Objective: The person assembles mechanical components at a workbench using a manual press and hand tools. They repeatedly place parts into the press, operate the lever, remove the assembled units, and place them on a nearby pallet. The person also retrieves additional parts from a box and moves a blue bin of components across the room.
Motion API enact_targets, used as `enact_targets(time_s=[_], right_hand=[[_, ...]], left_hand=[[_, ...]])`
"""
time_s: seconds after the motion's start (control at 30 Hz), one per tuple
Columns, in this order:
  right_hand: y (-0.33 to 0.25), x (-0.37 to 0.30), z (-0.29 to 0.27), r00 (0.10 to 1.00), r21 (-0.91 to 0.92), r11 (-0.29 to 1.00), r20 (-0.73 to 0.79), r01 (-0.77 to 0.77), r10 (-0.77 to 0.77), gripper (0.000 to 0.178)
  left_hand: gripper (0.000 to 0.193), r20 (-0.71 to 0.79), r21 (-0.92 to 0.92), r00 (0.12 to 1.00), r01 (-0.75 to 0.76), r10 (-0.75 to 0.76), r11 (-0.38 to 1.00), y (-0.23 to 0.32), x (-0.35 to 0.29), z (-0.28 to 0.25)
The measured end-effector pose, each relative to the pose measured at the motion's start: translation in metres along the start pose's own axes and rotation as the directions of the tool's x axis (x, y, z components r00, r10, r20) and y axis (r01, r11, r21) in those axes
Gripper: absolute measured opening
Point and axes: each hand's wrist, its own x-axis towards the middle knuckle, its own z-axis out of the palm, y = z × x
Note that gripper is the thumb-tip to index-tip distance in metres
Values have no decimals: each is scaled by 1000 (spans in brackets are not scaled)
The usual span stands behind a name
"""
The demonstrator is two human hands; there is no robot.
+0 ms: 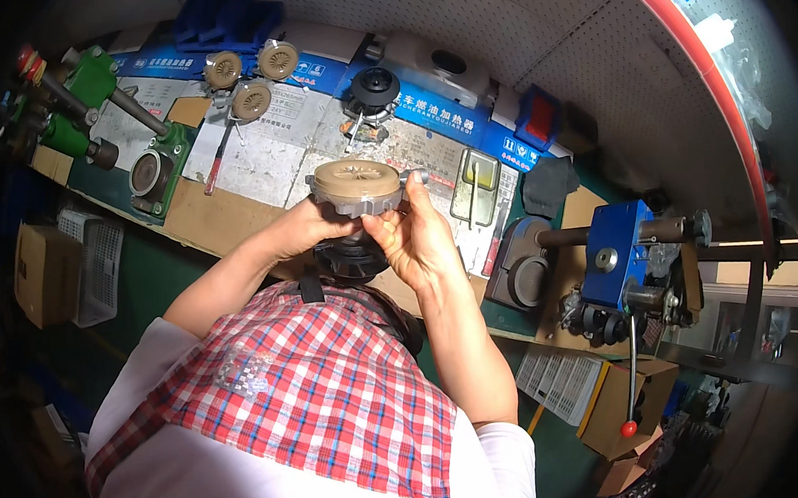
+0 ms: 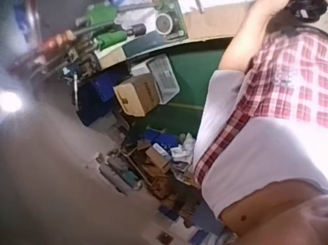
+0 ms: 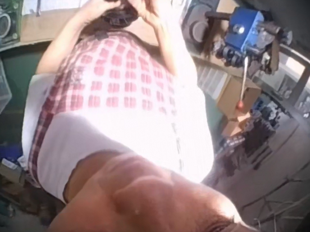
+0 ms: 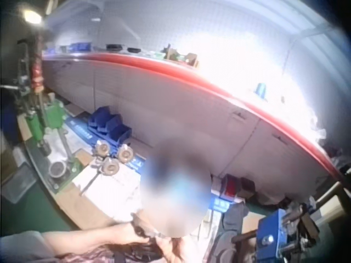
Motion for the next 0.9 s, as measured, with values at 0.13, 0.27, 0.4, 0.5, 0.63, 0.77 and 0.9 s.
enact_targets(time_s=[0.13,0.27,0.4,0.5,0.63,0.77,0.9], right_hand=[[5,3,-7,1000,42,999,-18,-20,21,49],[9,3,-9,999,33,999,-43,8,-6,53],[13,6,-16,998,53,998,-58,-17,20,51],[11,6,-17,998,44,997,-28,-63,64,49],[8,1,-23,996,-40,996,21,-82,83,53],[8,-2,-11,997,-139,988,10,-70,72,54],[2,-7,-11,1000,-445,895,-4,-20,20,50]], left_hand=[[63,11,-71,998,58,-57,996,-2,2,-2],[62,23,-84,994,104,-103,991,-9,3,-5],[49,-42,-162,985,160,-169,974,-19,1,-6],[50,-49,-218,972,214,-230,952,-23,-1,-11],[55,-27,-303,976,198,-216,932,-23,-4,-16],[58,-17,-291,984,163,-176,943,-21,-6,-22],[59,12,-275,992,124,-125,953,-16,-8,-30]])
